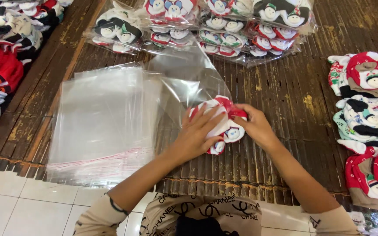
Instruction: Packaging small fabric items into plastic bags using a plastic sheet as an insert
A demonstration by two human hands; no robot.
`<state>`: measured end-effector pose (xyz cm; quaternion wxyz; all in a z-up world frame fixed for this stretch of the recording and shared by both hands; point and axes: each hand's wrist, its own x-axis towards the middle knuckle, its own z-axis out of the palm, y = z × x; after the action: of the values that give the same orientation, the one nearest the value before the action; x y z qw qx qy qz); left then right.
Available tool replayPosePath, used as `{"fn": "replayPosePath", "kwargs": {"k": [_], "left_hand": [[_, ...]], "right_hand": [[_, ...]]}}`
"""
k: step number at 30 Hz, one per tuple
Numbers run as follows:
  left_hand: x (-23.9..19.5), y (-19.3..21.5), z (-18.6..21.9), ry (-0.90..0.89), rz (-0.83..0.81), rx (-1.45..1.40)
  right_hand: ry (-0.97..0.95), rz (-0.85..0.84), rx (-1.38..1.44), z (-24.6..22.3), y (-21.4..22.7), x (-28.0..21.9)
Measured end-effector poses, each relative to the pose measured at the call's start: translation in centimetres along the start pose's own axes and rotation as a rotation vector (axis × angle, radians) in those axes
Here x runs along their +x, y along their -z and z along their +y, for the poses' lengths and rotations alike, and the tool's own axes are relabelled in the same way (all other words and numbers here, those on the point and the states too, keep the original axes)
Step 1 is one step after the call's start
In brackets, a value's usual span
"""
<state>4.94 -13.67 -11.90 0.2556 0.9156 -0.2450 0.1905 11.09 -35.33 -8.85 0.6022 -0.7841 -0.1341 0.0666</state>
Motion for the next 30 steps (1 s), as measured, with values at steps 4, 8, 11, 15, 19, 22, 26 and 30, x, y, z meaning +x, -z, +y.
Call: {"fn": "replayPosePath", "kwargs": {"k": [4, 8, 11, 15, 19, 22, 26, 30], "left_hand": [[-0.9, 3.0, 1.6, 0.167, 0.052, -0.169], [-1.1, 2.7, 1.0, 0.340, 0.379, -0.445], [-0.1, 2.8, 0.9, 0.655, 0.403, -0.943], [1.0, 0.4, -1.4, 0.886, 0.392, -1.252], [1.6, 0.0, -2.7, 0.320, 0.376, -0.523], [2.7, -1.3, -3.3, 0.147, 0.290, -0.327], [3.4, -0.6, -2.3, 0.047, 0.138, 0.048], [2.6, 2.3, -0.5, -0.096, -0.119, -0.092]], "right_hand": [[0.269, 0.007, -0.180, 4.2, 1.2, -0.3], [0.228, 0.109, -0.086, 4.8, 1.4, -1.6], [0.114, 0.105, -0.034, 3.2, 1.3, -1.5], [0.170, 0.055, -0.040, 3.7, 1.6, -1.0], [0.110, 0.043, -0.126, 4.1, 2.2, -0.8], [0.022, 0.048, -0.164, 4.1, 2.1, -0.6], [-0.036, 0.011, -0.171, 1.6, 2.7, -0.2], [-0.160, -0.070, 0.051, 2.7, 5.9, 0.1]]}}
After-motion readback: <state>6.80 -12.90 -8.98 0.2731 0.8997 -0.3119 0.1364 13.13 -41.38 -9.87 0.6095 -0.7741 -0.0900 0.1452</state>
